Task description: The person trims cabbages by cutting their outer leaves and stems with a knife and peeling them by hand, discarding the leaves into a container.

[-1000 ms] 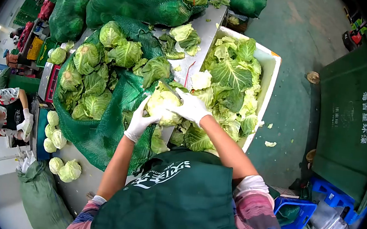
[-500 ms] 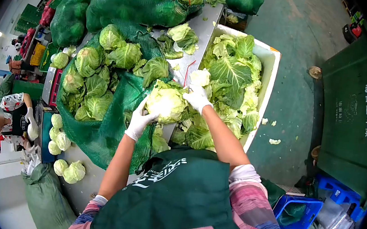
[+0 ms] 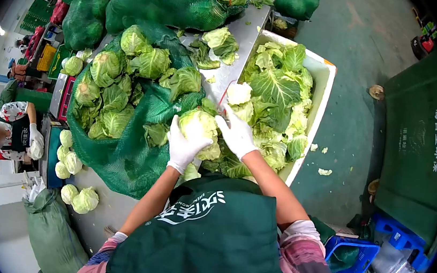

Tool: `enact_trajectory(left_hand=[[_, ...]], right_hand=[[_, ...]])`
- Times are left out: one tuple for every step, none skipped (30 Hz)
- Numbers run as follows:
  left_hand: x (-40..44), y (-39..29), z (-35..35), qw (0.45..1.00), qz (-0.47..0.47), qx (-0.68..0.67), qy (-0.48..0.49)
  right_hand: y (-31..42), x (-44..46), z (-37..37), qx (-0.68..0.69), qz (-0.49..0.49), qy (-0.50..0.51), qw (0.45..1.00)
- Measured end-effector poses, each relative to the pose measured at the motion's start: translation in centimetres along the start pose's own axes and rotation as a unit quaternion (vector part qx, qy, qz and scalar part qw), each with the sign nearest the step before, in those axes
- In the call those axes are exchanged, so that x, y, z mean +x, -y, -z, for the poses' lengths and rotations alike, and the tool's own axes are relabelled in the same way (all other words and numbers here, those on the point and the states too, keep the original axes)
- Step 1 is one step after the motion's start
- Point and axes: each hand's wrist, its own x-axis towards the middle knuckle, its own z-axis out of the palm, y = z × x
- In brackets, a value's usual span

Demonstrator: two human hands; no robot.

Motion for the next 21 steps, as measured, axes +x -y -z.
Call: enact_trajectory(left_hand=[[0.1,-0.1,-0.2,1.0,0.0,-0.002,0.004],[0.4,0.0,-0.3,1.0,0.014,-0.019,0.016],[0.7,0.1,-0.3,0.999,0.027,-0.034,0.027],[1.2,0.4,-0.3,0.999,0.026,-0.036,0.027],[1.7,0.7,-0.3,0.996,0.038,-0.05,0.062],[1.9,1.0,-0.4,0.992,0.051,-0.064,0.096],[2.0,1.2,-0.5,0.991,0.053,-0.076,0.097],[2.0,1.4,-0.5,0.991,0.055,-0.076,0.094],[2.0,1.2,-0.2,0.991,0.059,-0.061,0.102],[2.1,1.0,0.0,0.991,0.062,-0.046,0.111],[2.1,1.2,-0.1,0.991,0.064,-0.046,0.112],[2.1,1.4,-0.4,0.993,0.05,-0.059,0.086],[2.0,1.4,-0.6,0.995,0.036,-0.073,0.061],[1.9,1.5,-0.6,0.995,0.037,-0.075,0.062],[1.9,1.6,-0.6,0.996,0.035,-0.057,0.057],[1.9,1.4,-0.5,0.997,0.034,-0.038,0.052],[1.8,1.3,-0.2,0.997,0.051,-0.029,0.058],[1.8,1.1,0.1,0.997,0.051,-0.03,0.058],[1.9,1.2,0.5,0.994,0.054,-0.059,0.076],[2.0,1.1,0.7,0.99,0.058,-0.089,0.091],[1.8,1.2,0.9,0.992,0.042,-0.069,0.099]], right_hand=[[2.5,0.2,1.3,-0.059,0.006,0.069,0.996],[3.9,0.4,1.8,-0.117,0.014,0.138,0.983],[4.1,0.4,1.7,-0.162,0.066,0.162,0.971],[4.1,0.5,1.1,-0.193,0.087,0.187,0.959],[4.3,0.6,0.6,-0.236,0.1,0.213,0.943],[4.6,0.7,0.3,-0.279,0.114,0.239,0.923],[4.5,0.8,0.0,-0.28,0.117,0.239,0.923],[4.2,0.8,-0.6,-0.294,0.12,0.233,0.919],[4.4,0.8,-0.8,-0.307,0.123,0.228,0.916],[4.5,1.0,-0.8,-0.308,0.124,0.23,0.915],[4.5,1.4,-0.6,-0.311,0.122,0.238,0.912],[4.6,1.6,-0.5,-0.314,0.119,0.244,0.91],[3.4,1.8,-1.3,-0.26,0.147,0.197,0.934],[2.2,2.1,-2.1,-0.261,0.146,0.198,0.933],[1.9,2.6,-2.6,-0.225,0.136,0.178,0.948],[3.4,3.0,-2.3,-0.188,0.126,0.158,0.961],[4.7,3.4,-1.4,-0.226,0.05,0.213,0.949],[4.8,3.8,-1.4,-0.227,0.05,0.213,0.949],[4.8,4.2,-1.4,-0.209,0.032,0.214,0.954],[4.7,4.7,-1.3,-0.194,0.018,0.214,0.957],[3.5,5.4,-2.4,-0.145,0.005,0.149,0.978]])
